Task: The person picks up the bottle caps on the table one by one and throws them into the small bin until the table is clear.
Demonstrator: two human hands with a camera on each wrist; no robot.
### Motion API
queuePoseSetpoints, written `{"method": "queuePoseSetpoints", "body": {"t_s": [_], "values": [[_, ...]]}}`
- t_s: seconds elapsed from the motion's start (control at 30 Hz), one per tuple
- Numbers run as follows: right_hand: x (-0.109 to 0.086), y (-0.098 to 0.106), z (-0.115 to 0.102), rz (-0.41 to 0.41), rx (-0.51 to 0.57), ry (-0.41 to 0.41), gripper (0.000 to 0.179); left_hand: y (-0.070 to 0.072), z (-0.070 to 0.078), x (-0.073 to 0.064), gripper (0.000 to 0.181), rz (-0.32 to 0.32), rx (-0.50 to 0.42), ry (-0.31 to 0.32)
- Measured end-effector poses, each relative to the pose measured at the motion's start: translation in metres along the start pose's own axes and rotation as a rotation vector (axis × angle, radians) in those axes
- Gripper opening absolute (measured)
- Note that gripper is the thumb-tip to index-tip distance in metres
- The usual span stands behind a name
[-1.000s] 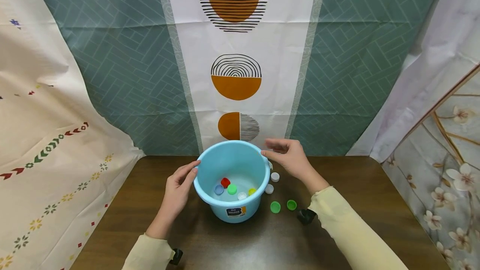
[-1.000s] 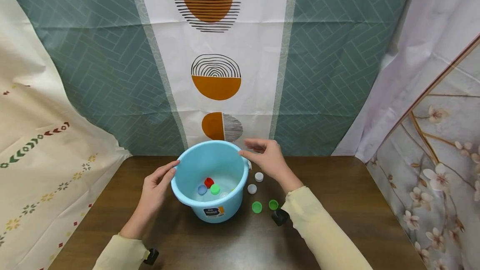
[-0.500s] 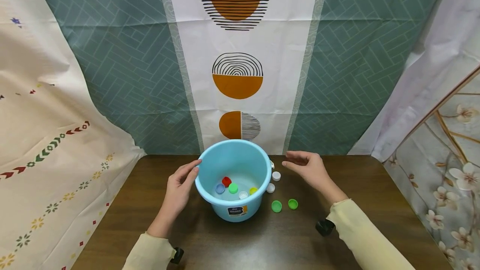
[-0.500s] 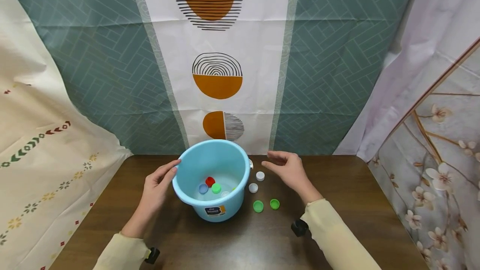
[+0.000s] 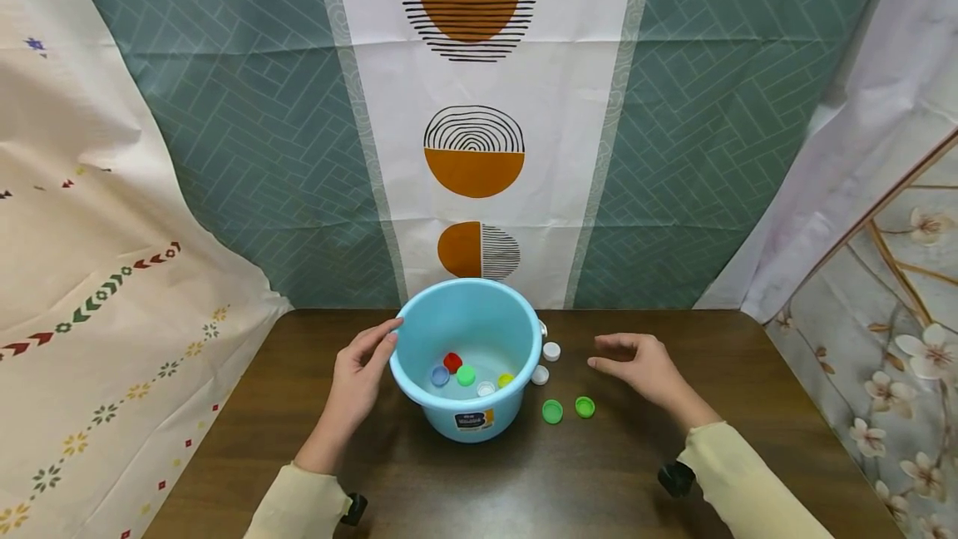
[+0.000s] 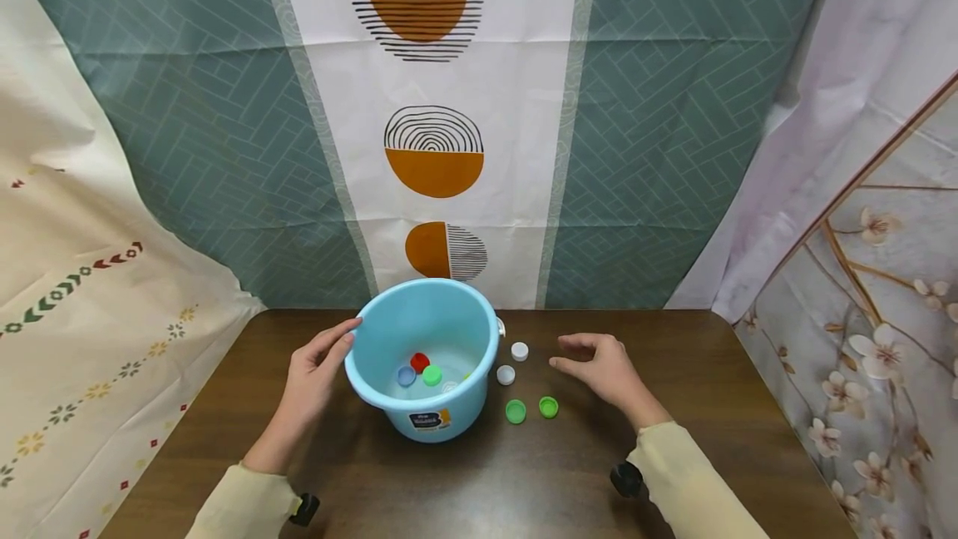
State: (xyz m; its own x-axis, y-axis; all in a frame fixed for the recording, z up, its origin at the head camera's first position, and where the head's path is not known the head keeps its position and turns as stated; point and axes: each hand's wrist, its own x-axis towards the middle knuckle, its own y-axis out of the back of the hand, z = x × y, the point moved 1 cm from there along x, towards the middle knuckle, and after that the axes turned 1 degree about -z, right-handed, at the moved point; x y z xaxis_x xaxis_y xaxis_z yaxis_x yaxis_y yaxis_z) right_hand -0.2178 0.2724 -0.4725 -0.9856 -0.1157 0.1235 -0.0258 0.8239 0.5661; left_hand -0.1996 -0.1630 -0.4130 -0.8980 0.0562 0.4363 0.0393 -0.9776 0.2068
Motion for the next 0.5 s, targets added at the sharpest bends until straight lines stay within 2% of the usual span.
{"method": "queuePoseSetpoints", "body": {"t_s": [0.13, 0.5], "values": [[-0.005, -0.001, 0.008, -0.064, -0.057, 0.014, 0.049, 0.0, -0.001, 0.0, 0.029, 0.005, 0.007, 0.002], [-0.008, -0.006, 0.023, -0.205, -0.083, 0.012, 0.051, 0.0, -0.002, -0.001, 0.029, 0.002, 0.011, 0.0]]}}
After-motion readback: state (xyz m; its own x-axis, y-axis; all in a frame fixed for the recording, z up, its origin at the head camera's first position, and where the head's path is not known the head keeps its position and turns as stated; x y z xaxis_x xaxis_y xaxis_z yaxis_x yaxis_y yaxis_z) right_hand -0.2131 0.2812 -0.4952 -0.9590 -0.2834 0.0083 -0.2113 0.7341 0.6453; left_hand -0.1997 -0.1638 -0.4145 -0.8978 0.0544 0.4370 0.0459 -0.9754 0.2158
